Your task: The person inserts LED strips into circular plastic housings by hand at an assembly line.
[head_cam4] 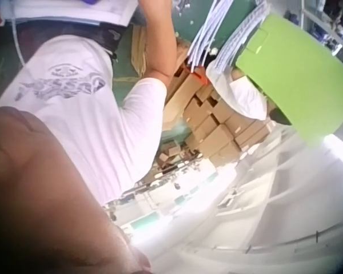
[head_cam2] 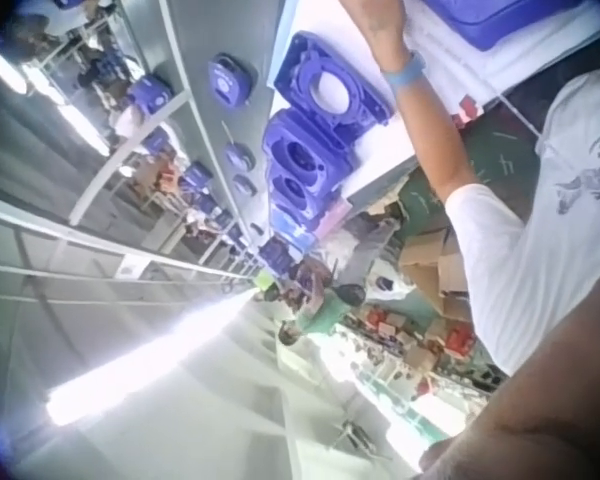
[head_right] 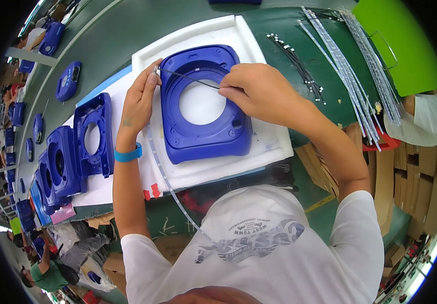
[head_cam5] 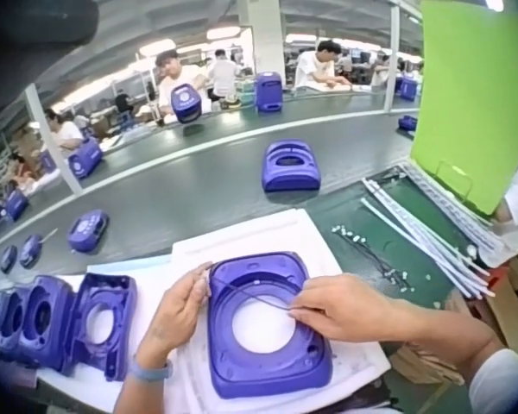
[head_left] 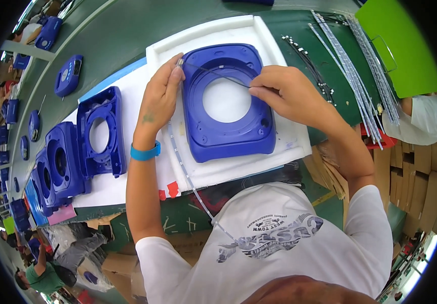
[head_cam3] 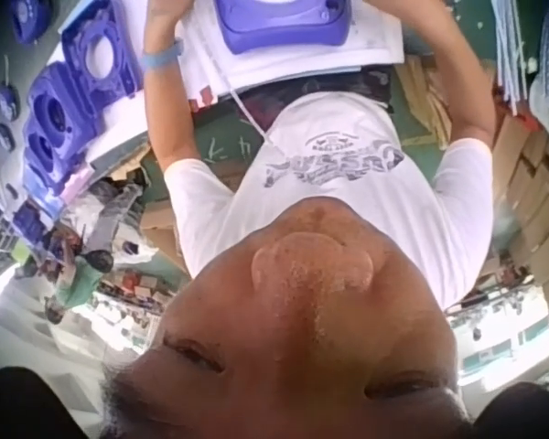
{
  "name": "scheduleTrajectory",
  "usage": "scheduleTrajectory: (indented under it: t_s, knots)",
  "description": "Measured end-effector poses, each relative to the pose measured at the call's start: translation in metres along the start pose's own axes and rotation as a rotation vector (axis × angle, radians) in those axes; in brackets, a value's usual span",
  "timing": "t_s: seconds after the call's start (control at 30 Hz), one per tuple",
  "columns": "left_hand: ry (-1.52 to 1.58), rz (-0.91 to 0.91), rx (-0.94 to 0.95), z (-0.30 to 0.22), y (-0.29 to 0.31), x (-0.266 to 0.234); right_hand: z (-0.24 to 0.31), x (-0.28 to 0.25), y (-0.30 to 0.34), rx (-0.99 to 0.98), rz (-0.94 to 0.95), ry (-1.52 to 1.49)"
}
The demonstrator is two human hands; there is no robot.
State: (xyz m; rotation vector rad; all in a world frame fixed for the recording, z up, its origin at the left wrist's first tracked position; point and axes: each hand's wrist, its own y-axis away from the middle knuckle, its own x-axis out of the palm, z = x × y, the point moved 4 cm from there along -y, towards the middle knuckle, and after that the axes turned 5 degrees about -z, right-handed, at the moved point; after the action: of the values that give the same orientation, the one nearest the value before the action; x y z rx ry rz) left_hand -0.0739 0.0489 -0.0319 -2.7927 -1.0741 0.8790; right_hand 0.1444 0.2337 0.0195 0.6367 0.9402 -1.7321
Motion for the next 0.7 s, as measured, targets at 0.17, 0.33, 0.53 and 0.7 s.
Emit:
scheduleTrajectory:
  t_s: [0.17, 0.33, 0.53, 0.7]
  knots:
    - [-0.001, 0.054, 0.064, 0.011, -0.008, -0.005, -0.007, 0.017, 0.004, 0.019, -0.125, -0.149]
    - [0.041, 0.009, 0.078, 0.023, -0.006, -0.011, -0.003, 0.02, -0.007, 0.083, -0.089, -0.285]
    - [-0.011, -0.179, 0.189, -0.027, 0.008, -0.023, 0.003, 0.029, -0.032, 0.223, -0.053, -0.34]
    - [0.012, -0.146, 0.216, -0.048, 0.025, -0.027, -0.005, 0.046, -0.054, -0.188, -0.232, -0.034]
